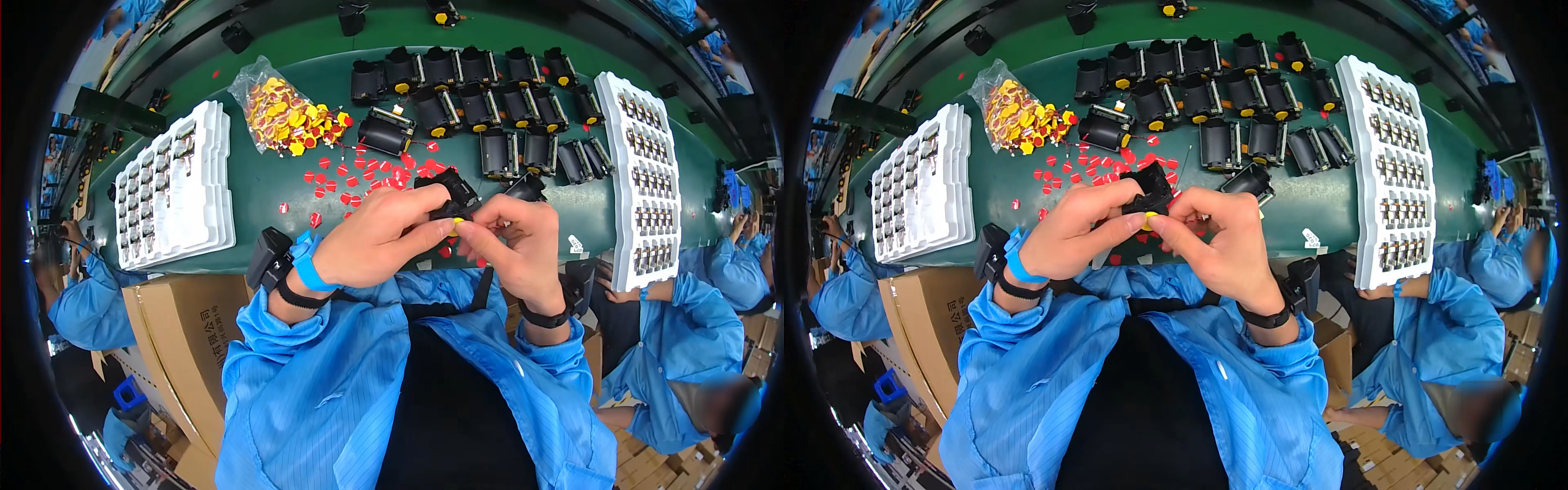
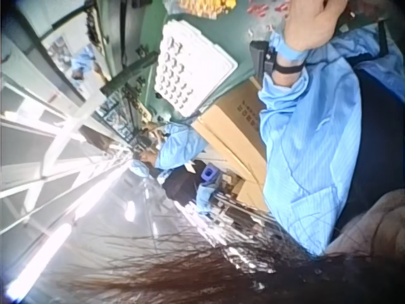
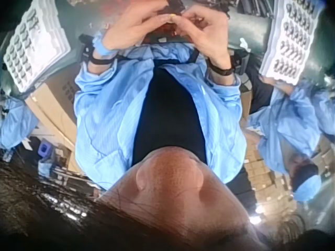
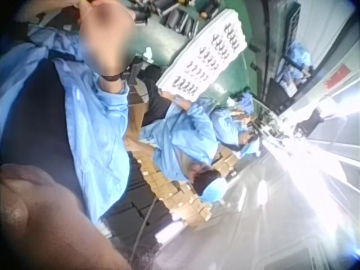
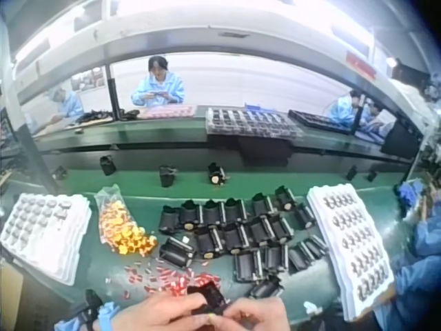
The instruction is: Assembling small electronic modules and plastic housings at a factory workstation.
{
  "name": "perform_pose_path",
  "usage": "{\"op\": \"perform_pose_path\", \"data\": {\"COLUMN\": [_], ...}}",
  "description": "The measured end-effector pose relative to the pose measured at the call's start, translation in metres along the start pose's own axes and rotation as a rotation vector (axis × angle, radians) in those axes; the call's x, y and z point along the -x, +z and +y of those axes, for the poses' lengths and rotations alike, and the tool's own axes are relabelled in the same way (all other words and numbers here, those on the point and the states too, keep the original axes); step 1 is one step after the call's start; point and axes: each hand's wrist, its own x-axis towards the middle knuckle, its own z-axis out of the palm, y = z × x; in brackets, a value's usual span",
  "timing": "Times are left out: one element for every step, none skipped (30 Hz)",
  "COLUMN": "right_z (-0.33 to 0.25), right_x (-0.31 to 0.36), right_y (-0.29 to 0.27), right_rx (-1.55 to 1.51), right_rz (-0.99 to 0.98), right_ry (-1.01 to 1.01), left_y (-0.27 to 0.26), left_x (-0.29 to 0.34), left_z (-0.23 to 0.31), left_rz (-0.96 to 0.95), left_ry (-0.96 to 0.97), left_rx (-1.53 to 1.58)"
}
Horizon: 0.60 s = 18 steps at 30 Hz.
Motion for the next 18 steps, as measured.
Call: {"op": "perform_pose_path", "data": {"right_z": [0.007, 0.011, 0.009, 0.007, 0.006, 0.009, 0.014, 0.019, 0.023, 0.024, 0.025, 0.026, 0.026, 0.026, 0.025, 0.024, 0.023, 0.024], "right_x": [-0.001, -0.001, -0.003, -0.005, -0.007, -0.007, -0.006, -0.004, -0.003, -0.003, -0.003, -0.002, -0.001, 0.001, 0.002, 0.003, 0.002, -0.002], "right_y": [0.0, 0.0, 0.005, 0.015, 0.021, 0.013, 0.014, 0.015, 0.017, 0.024, 0.025, 0.026, 0.027, 0.027, 0.026, 0.026, 0.027, 0.028], "right_rx": [0.021, 0.042, 0.04, -0.1, -0.241, -0.346, -0.348, -0.287, -0.228, -0.287, -0.289, -0.248, -0.205, -0.206, -0.132, -0.057, -0.056, -0.155], "right_rz": [0.03, 0.059, 0.061, 0.145, 0.229, 0.007, 0.01, 0.028, 0.047, 0.111, 0.116, 0.142, 0.17, 0.177, 0.186, 0.197, 0.202, 0.196], "right_ry": [-0.104, -0.208, -0.208, -0.2, -0.19, -0.138, -0.139, -0.193, -0.247, -0.296, -0.296, -0.329, -0.363, -0.361, -0.327, -0.293, -0.295, -0.285], "left_y": [0.0, 0.0, 0.0, 0.001, 0.003, 0.005, 0.007, 0.011, 0.016, 0.02, 0.023, 0.026, 0.029, 0.032, 0.035, 0.037, 0.037, 0.035], "left_x": [0.0, 0.002, 0.005, 0.007, 0.008, 0.008, 0.008, 0.01, 0.012, 0.013, 0.013, 0.015, 0.015, 0.015, 0.014, 0.014, 0.014, 0.011], "left_z": [0.0, 0.002, 0.006, 0.009, 0.011, 0.013, 0.014, 0.013, 0.011, 0.009, 0.008, 0.007, 0.006, 0.003, 0.0, -0.002, -0.003, -0.005], "left_rz": [0.021, 0.018, 0.017, 0.016, 0.014, 0.026, 0.037, 0.035, 0.099, 0.163, 0.158, 0.201, 0.243, 0.236, 0.281, 0.325, 0.32, 0.301], "left_ry": [0.038, 0.037, -0.032, -0.102, -0.104, -0.13, -0.156, -0.157, -0.141, -0.124, -0.125, -0.089, -0.052, -0.054, -0.054, -0.053, -0.051, -0.101], "left_rx": [0.005, 0.004, 0.1, 0.196, 0.194, 0.28, 0.367, 0.365, 0.352, 0.338, 0.336, 0.349, 0.362, 0.362, 0.372, 0.382, 0.381, 0.462]}}
